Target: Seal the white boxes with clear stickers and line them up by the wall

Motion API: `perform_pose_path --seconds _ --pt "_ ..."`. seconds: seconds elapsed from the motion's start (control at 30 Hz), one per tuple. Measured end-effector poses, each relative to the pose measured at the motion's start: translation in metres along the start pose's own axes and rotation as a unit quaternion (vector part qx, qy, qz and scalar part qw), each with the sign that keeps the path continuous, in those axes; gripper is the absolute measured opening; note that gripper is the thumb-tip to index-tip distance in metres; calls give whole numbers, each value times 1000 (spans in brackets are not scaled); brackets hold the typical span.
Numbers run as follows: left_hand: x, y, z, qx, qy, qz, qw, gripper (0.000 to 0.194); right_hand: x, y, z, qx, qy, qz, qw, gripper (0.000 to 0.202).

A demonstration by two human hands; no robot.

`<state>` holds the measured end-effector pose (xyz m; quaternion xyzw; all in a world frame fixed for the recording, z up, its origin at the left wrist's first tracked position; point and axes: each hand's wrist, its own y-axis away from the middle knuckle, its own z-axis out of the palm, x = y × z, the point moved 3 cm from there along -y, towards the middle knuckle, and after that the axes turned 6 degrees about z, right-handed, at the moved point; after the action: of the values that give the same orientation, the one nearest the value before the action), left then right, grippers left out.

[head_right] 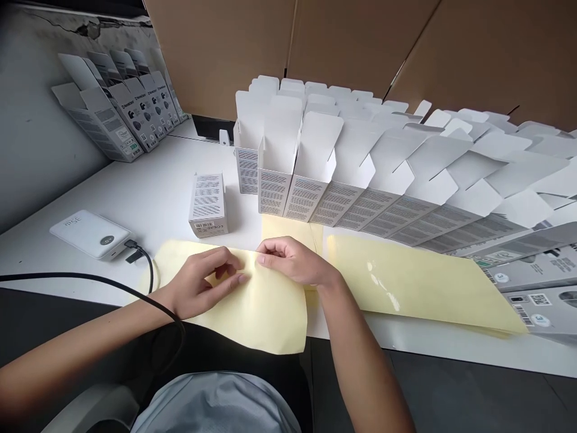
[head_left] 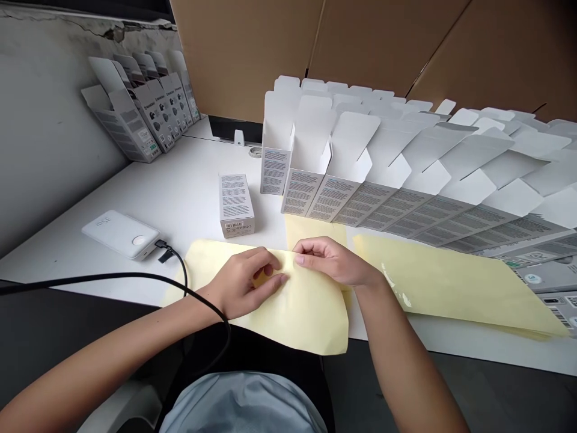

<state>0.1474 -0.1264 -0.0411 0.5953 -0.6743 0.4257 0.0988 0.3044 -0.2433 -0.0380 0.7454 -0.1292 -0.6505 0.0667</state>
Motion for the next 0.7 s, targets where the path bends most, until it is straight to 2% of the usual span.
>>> perform_pose_path --seconds 0.1,0.17,0.3,0.53,0.7 --pt "-1 -8 5 -29 38 -79 996 17 2 -3 3 2 22 -29 999 27" --pt "-3 -11 7 -39 54 -109 992 19 6 -5 4 13 26 -37 999 27" --pt "-8 -13 7 -57 98 -143 983 23 10 -9 4 36 16 -43 998 25" --pt "-9 -18 7 -88 184 -201 958 28 7 -8 11 39 31 -57 997 28" --pt "-12 -19 3 -124 210 -236 941 30 4 -6 12 1 31 -49 998 28"
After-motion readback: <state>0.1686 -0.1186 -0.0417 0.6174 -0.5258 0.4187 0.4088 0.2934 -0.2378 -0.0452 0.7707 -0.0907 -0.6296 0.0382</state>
